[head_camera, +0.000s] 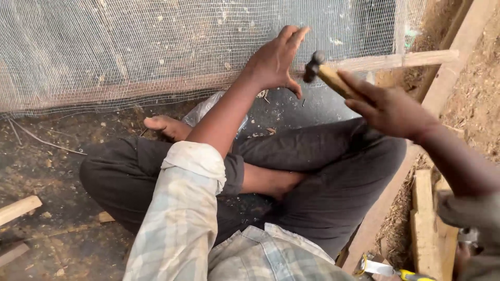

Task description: Assembling a wooden frame and attaching wire mesh using a hammer and nails.

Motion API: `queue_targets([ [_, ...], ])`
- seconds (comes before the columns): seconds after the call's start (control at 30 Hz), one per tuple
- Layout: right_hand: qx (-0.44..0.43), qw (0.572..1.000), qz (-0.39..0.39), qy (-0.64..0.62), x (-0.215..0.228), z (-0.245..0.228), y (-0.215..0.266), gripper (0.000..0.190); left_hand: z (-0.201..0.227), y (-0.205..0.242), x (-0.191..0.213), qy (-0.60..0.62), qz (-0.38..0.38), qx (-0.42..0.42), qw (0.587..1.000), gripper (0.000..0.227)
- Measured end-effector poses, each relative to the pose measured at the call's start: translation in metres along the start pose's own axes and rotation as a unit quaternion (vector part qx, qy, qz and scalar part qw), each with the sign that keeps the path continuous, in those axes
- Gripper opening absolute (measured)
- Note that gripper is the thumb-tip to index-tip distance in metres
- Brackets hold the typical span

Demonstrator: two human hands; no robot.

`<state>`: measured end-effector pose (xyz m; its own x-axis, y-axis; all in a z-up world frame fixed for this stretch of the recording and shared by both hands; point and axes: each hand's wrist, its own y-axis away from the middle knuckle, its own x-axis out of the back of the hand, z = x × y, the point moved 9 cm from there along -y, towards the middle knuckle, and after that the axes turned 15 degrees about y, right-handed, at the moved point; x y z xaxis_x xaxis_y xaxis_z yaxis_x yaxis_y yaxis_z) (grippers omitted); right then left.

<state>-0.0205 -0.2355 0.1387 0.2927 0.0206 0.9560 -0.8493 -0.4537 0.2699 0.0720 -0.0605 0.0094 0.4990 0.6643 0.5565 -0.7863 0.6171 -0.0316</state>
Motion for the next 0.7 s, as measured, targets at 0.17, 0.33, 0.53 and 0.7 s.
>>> queue_targets([
  [0.17,-0.059,0.99,0.051,-0.115,0.043,-0.017,0.017,0.06,0.001,0.004,-0.005,-0.003,0.003,-0.024,1.0,0.154],
  [0.33,-0.004,0.958,0.242,-0.156,-0.027,0.049,0.03,0.032,0.003,0.005,-0.003,0.015,0.007,-0.042,0.999,0.156],
  [0.53,-0.038,0.991,-0.111,-0.059,-0.049,0.041,0.02,0.061,0.004,0.007,0.003,0.007,0.015,-0.023,1.0,0.159],
  [0.7,0.02,1.0,-0.004,0.001,-0.026,0.033,0.037,0.053,0.018,0.014,0.012,0.02,-0.003,-0.01,1.0,0.153],
])
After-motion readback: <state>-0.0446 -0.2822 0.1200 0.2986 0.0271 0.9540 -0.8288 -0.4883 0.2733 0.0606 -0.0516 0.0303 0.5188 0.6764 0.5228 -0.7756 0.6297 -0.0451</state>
